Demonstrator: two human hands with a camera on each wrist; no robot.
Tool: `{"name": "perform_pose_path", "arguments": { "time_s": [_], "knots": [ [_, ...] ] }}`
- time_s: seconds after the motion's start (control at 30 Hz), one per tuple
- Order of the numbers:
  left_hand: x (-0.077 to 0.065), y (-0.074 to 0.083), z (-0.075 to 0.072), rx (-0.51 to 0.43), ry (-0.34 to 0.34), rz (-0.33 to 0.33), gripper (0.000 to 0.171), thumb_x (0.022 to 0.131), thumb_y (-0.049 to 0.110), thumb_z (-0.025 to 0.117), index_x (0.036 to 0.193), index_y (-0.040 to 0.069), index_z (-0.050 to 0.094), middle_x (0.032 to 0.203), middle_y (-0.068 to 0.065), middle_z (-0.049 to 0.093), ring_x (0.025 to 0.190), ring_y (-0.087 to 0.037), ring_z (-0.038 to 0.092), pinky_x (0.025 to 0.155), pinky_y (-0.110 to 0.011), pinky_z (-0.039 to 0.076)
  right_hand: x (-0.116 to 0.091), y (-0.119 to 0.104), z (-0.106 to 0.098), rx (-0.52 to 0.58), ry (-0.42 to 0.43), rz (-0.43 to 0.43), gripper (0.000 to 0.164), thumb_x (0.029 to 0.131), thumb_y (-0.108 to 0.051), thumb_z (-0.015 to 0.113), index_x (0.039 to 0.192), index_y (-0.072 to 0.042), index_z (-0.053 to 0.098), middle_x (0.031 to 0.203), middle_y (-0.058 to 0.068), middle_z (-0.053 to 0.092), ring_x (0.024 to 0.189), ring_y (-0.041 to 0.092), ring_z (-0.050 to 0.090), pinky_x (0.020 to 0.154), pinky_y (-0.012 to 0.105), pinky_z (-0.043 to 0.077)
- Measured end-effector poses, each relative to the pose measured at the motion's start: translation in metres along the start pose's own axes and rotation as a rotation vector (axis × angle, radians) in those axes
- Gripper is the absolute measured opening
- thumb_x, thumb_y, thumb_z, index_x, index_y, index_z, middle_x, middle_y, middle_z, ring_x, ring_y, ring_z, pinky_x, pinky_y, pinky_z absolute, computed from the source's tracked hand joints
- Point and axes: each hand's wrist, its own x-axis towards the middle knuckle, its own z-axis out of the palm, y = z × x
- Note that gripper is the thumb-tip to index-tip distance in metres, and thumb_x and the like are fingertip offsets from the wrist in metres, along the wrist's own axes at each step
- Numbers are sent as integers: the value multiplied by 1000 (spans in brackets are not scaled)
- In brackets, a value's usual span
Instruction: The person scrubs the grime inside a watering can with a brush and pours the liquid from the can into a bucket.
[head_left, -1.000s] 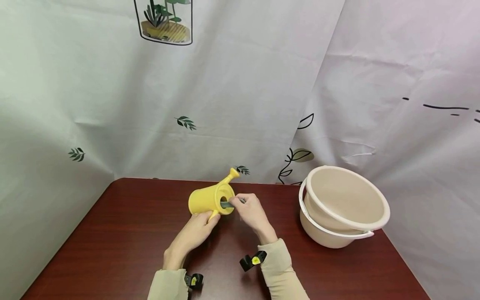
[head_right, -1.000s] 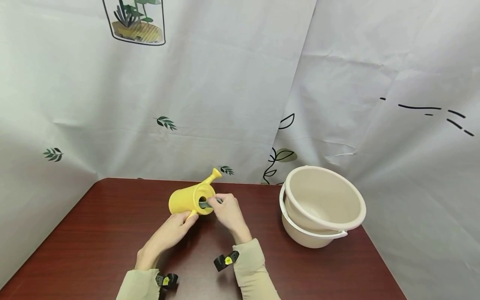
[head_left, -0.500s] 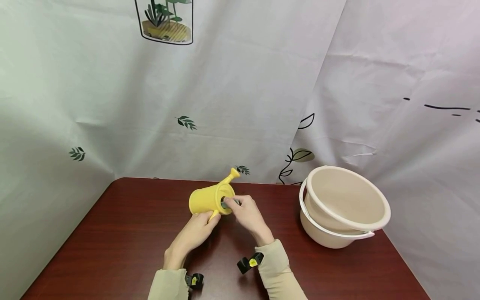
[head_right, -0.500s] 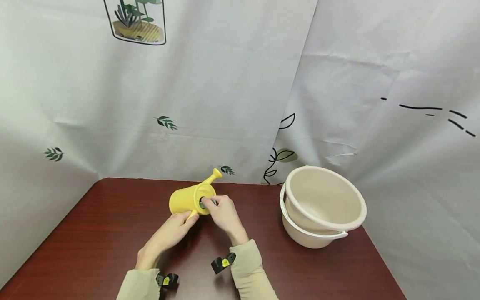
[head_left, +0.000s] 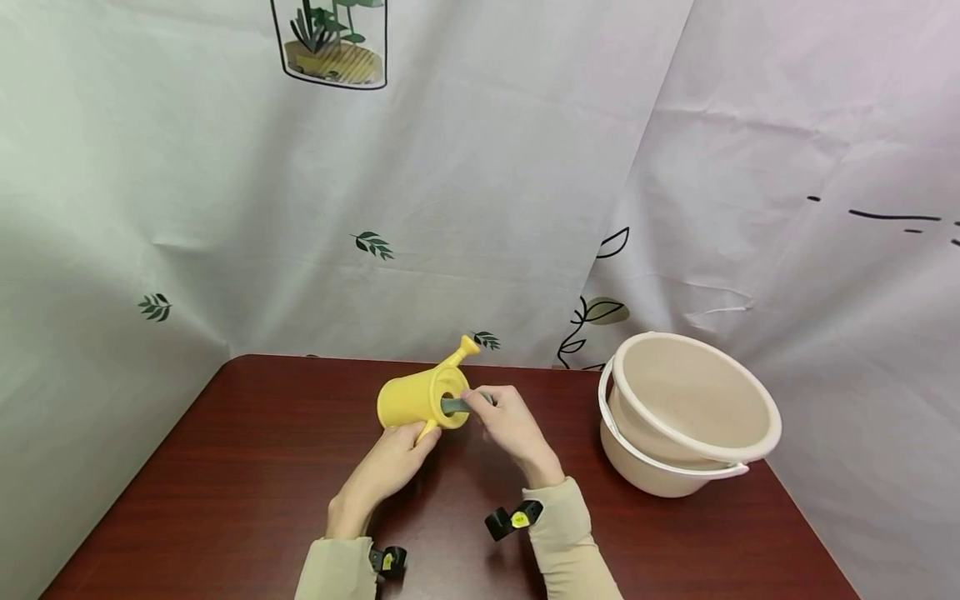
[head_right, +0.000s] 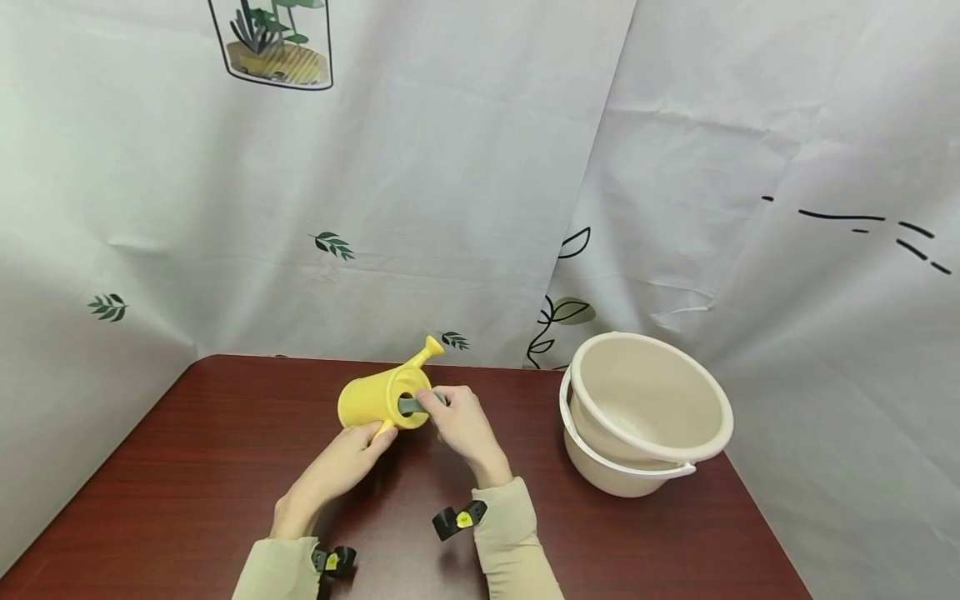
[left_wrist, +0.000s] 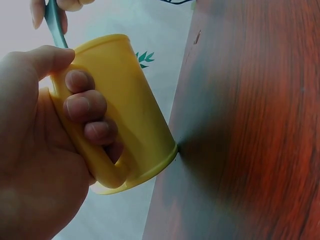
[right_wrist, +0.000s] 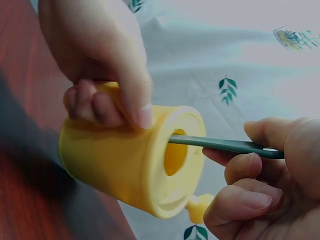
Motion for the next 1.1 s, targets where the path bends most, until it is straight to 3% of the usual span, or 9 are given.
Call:
{"name": "perform_pose_path", "arguments": {
  "time_s": [0.33, 0.57, 0.73, 1.1],
  "knots": [
    [-2, -1, -1, -5, 4, -6, 35, 103, 28, 52, 70, 17, 47, 61, 9, 34, 53, -5, 33, 55, -24, 34, -1, -4, -5, 29, 24, 11, 33, 99, -24, 60, 84, 4, 66, 51, -3, 32, 40, 11, 28, 42, 25, 23],
    [-1, -1, -1, -21, -9, -3, 37, 103, 31, 51, 70, 16, 47, 60, 9, 34, 53, -5, 32, 55, -24, 34, 0, -4, 0, 51, 7, 35, 32, 100, -18, 57, 88, 11, 63, 52, -1, 34, 41, 14, 26, 41, 26, 23],
    [-1, 0, -2, -16, -12, 1, 37, 103, 32, 51, 69, 16, 47, 60, 9, 34, 52, -5, 32, 55, -24, 34, -8, -23, 5, 41, -28, 19, 30, 100, -12, 56, 90, 16, 61, 56, 2, 40, 42, 12, 30, 43, 24, 26],
    [-1, 1, -1, -16, -11, -20, 35, 103, 30, 52, 70, 16, 48, 60, 7, 36, 52, -7, 34, 55, -25, 35, -10, -30, 18, -3, -58, 44, 36, 100, -13, 56, 84, 19, 51, 50, -6, 30, 36, 5, 26, 40, 23, 24]
  ]
}}
